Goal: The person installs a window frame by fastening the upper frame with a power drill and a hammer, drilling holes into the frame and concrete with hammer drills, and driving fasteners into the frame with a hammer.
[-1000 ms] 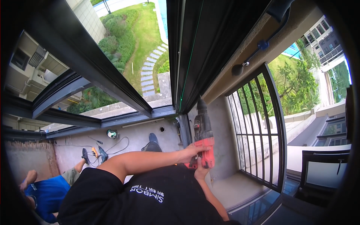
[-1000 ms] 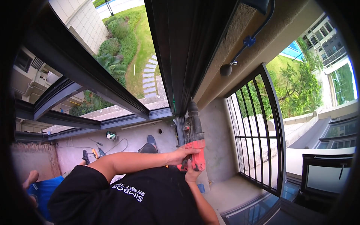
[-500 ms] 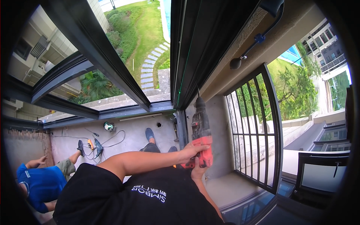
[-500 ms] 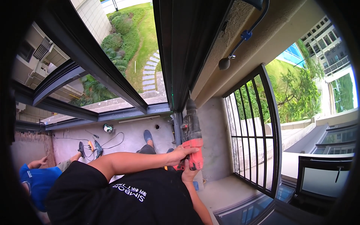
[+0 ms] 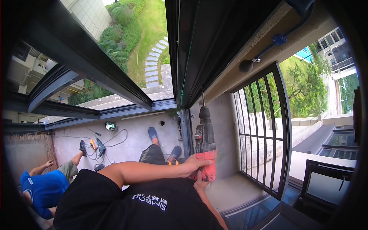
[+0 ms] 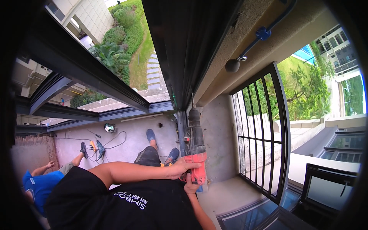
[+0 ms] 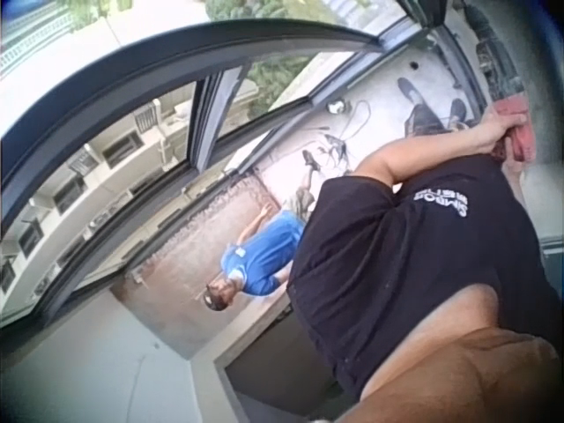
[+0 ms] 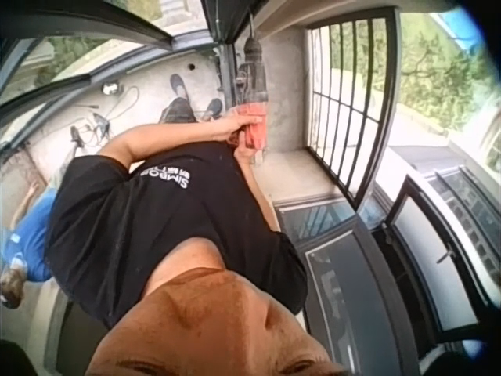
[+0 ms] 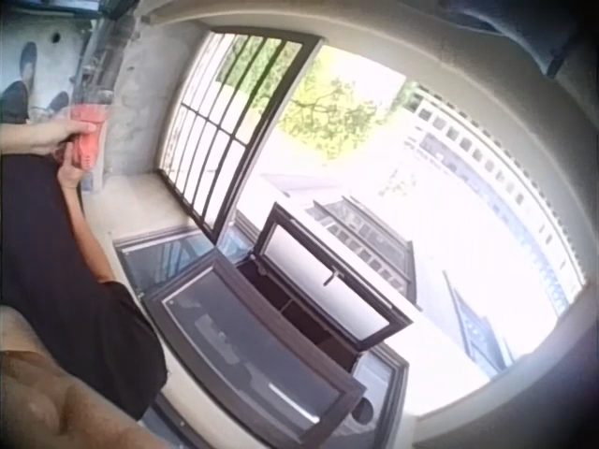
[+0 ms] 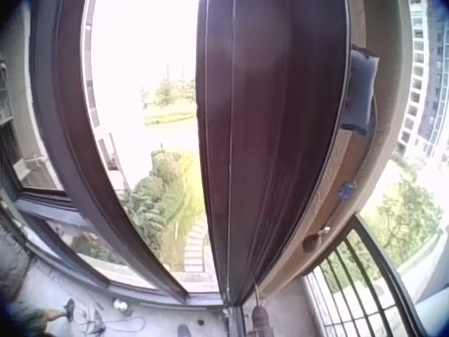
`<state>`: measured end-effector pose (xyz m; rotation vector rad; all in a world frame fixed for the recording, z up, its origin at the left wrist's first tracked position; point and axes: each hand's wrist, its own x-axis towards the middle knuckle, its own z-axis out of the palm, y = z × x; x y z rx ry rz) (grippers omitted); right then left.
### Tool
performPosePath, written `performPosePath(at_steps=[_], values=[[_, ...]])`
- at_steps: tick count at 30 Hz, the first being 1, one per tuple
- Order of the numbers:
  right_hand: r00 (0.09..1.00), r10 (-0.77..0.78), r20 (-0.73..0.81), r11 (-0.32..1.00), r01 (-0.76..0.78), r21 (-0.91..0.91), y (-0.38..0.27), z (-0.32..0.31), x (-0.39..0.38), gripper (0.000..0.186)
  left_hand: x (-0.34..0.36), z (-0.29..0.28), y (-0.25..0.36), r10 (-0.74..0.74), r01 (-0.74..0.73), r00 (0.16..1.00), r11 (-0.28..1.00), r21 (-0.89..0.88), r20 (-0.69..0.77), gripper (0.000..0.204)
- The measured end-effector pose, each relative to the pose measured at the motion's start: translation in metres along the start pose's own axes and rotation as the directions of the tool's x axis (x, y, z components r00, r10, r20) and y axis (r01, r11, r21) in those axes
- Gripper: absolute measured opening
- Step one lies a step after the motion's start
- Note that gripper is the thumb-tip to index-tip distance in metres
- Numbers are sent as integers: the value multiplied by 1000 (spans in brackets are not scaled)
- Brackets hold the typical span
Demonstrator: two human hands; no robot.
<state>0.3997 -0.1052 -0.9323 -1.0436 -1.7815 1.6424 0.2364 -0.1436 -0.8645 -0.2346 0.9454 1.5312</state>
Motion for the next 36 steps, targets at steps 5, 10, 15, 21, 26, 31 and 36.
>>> performPosePath(at_steps=[5, 10, 15, 21, 26, 31, 36], values=[[1000, -2, -16, 999, 2, -39, -5, 26, 20, 39, 13, -8, 26, 12, -13, 1000, 998, -62, -13, 37], [996, 82, -37, 996, -81, 39, 15, 32, 35, 44, 31, -21, 36, 10, -11, 999, 998, -54, -34, 36], [997, 77, -3, 996, -77, 50, 15, 35, 36, 45, 28, -21, 43, 41, -41, 999, 996, -79, -4, 38], [999, 37, -17, 996, -35, 85, 13, 46, 35, 46, 30, -28, 44, 40, -39, 999, 998, -55, 21, 38], [998, 58, -39, 993, -54, 103, 18, 47, 34, 47, 32, -30, 45, 3, 2, 998, 997, -80, 62, 38], [997, 71, -37, 993, -67, 97, 24, 45, 32, 47, 31, -31, 46, -9, 15, 998, 996, -90, 68, 37], [998, 56, -22, 997, -55, 54, 16, 44, 33, 47, 30, -30, 48, 3, 5, 997, 994, -107, 73, 36]])
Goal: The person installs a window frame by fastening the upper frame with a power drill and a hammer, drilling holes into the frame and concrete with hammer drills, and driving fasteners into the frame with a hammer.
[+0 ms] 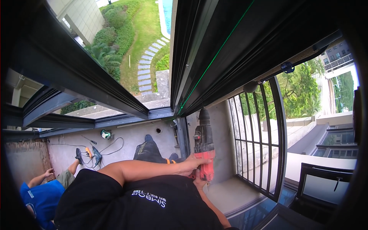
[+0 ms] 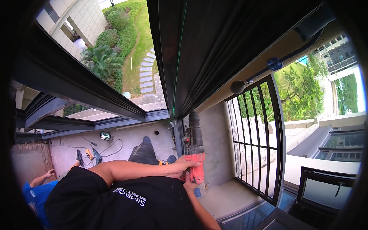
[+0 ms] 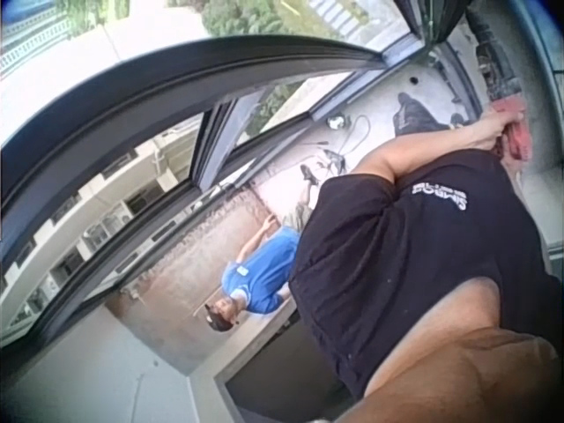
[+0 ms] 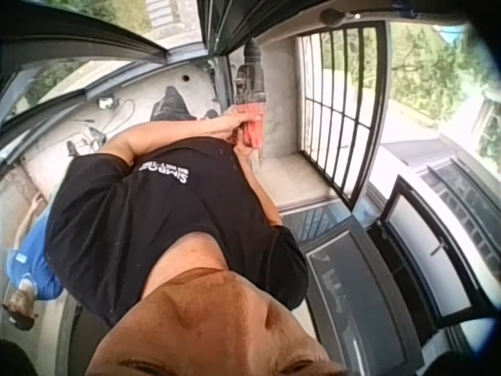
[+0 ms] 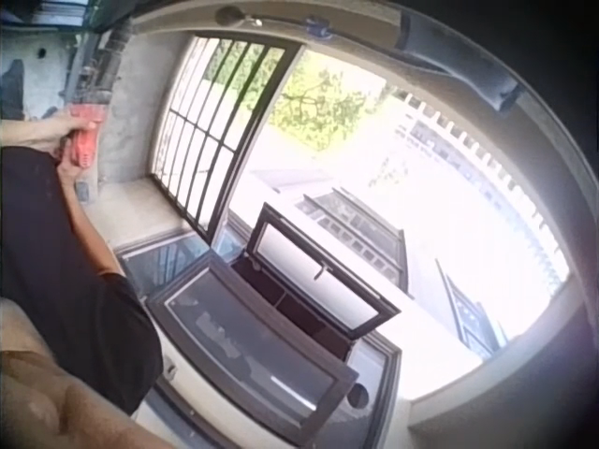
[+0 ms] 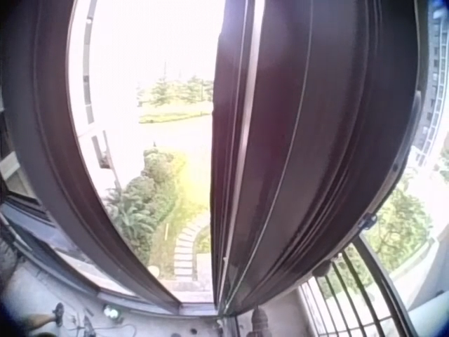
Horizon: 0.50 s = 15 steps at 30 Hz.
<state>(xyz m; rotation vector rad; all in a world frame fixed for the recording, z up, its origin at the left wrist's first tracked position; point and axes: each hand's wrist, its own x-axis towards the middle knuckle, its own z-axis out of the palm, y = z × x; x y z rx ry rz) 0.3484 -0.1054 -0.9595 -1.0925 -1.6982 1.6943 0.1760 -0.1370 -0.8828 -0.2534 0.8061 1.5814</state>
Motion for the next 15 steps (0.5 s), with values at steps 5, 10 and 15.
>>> performPosePath(at_steps=[5, 10, 15], values=[[1000, 7, 12, 999, -7, 40, 7, -6, 3, 50, 2, 3, -1, -17, 17, 1000, 1000, -13, -6, 34], [1000, 4, 3, 998, -5, 62, 3, -3, 5, 51, 6, 1, -3, 2, -3, 1000, 1000, -15, -22, 34], [1000, 26, 12, 998, -27, 58, 6, -4, 6, 50, 3, 2, 0, 6, -6, 1000, 1000, -7, -30, 34]])
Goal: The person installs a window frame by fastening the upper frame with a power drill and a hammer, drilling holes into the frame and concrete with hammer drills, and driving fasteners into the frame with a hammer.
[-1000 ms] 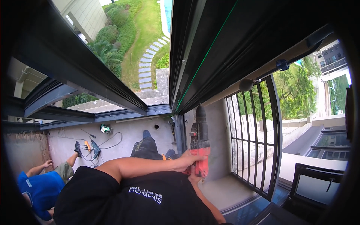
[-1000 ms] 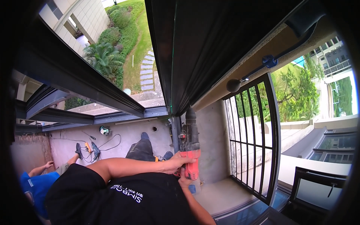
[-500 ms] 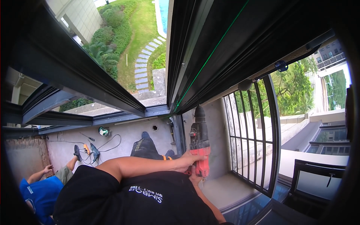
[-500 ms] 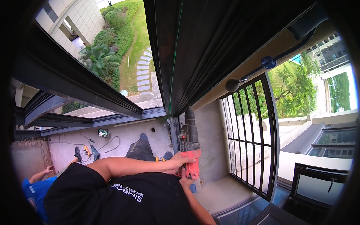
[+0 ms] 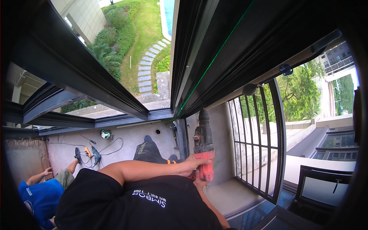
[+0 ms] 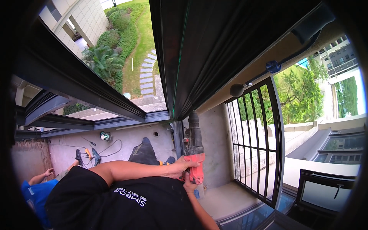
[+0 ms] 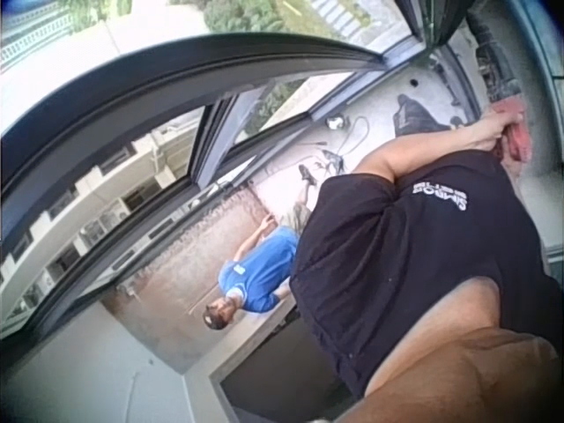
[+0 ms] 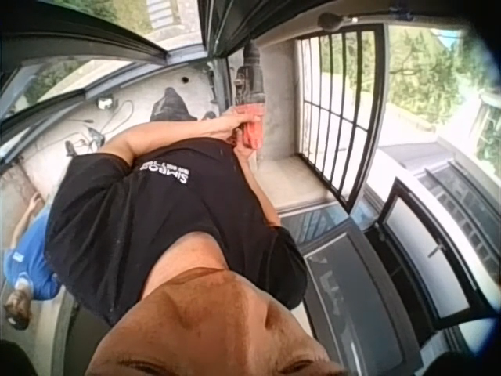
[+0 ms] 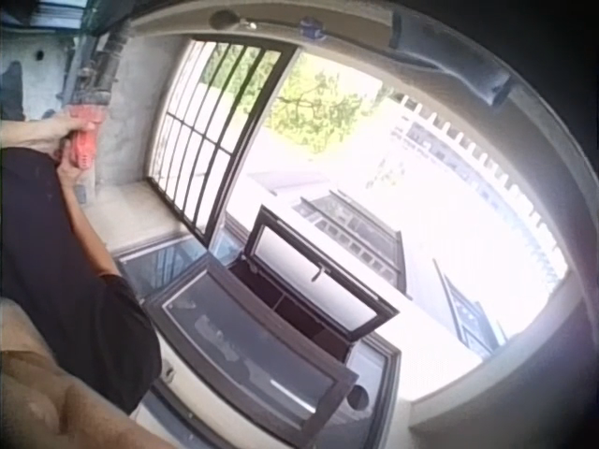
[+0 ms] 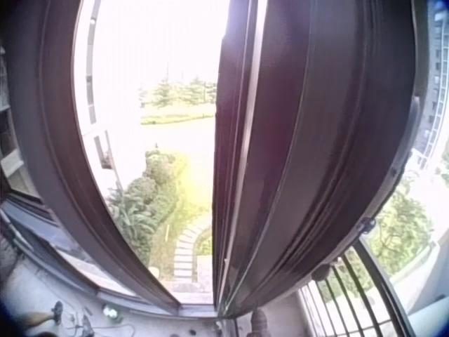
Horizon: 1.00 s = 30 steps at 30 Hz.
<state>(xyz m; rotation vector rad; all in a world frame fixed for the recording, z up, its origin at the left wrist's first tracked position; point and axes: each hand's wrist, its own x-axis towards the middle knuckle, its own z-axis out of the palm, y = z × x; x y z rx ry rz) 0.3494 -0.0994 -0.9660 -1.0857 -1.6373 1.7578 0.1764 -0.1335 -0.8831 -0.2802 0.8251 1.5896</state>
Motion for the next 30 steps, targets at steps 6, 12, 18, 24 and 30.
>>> performPosePath(at_steps=[6, 12, 18, 24, 30], values=[[999, -30, 10, 999, 31, -14, 6, 0, 2, 43, -1, 2, 3, 14, -14, 1000, 1000, -7, 9, 34], [999, -51, -1, 996, 51, 79, -17, 14, 4, 43, -4, 4, 3, 29, -29, 1000, 999, 40, -4, 39], [997, -77, -4, 995, 77, 62, -35, 21, -1, 43, -5, 10, -6, 73, -67, 995, 993, 94, -66, 39], [988, 134, -72, 934, -102, 342, -46, 9, -22, 49, -14, 30, -31, 108, -77, 975, 984, 161, -196, 35], [986, 127, -103, 957, -95, 273, -37, -12, -40, 55, -32, 46, -48, 127, -102, 976, 984, 143, -179, 35]])
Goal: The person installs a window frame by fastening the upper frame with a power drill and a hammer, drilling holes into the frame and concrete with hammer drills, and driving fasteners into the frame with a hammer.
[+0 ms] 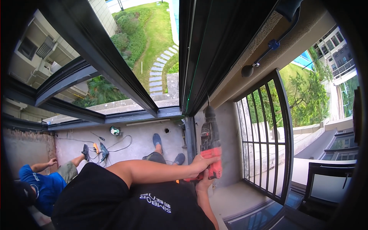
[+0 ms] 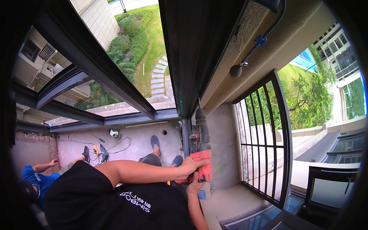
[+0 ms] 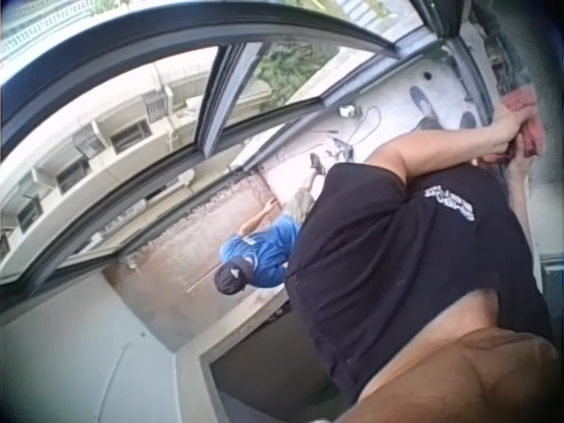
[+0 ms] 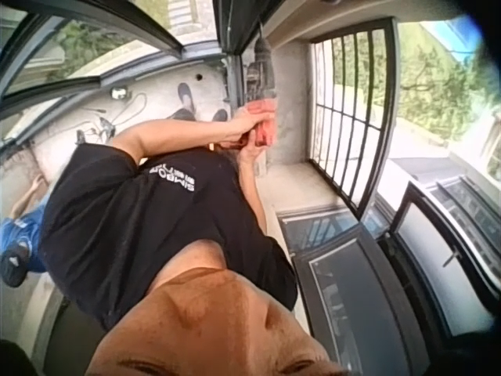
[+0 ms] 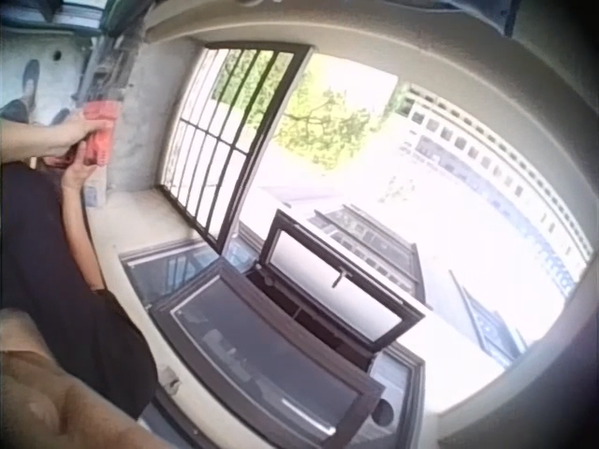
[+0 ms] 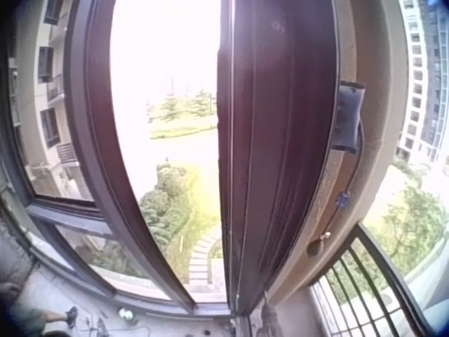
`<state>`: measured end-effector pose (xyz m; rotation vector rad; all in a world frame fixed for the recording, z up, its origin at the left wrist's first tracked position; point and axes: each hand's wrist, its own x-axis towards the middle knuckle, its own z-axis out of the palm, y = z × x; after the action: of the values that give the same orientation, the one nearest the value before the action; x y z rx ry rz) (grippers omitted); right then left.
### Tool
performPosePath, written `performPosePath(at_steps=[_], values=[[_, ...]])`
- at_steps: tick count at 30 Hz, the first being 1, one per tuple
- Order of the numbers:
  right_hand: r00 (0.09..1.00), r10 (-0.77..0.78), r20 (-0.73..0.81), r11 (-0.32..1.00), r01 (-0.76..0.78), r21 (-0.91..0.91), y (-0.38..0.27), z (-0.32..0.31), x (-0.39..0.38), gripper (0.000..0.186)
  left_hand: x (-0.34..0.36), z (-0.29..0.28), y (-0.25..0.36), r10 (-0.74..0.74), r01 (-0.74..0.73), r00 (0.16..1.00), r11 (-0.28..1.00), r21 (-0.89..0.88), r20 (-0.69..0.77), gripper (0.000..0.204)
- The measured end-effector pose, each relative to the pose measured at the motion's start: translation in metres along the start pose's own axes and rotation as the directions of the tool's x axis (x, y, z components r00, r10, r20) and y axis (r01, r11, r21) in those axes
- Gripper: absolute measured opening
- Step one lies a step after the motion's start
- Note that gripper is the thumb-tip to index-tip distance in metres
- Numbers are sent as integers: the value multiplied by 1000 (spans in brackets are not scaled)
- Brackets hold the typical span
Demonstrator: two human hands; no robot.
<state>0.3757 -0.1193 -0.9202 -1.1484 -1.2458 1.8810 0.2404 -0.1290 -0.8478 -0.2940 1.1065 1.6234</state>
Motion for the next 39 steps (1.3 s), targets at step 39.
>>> performPosePath(at_steps=[39], values=[[999, 15, 30, 993, -11, -120, 11, -14, -1, 59, -8, 0, -4, 76, -76, 997, 997, 10, -10, 34]])
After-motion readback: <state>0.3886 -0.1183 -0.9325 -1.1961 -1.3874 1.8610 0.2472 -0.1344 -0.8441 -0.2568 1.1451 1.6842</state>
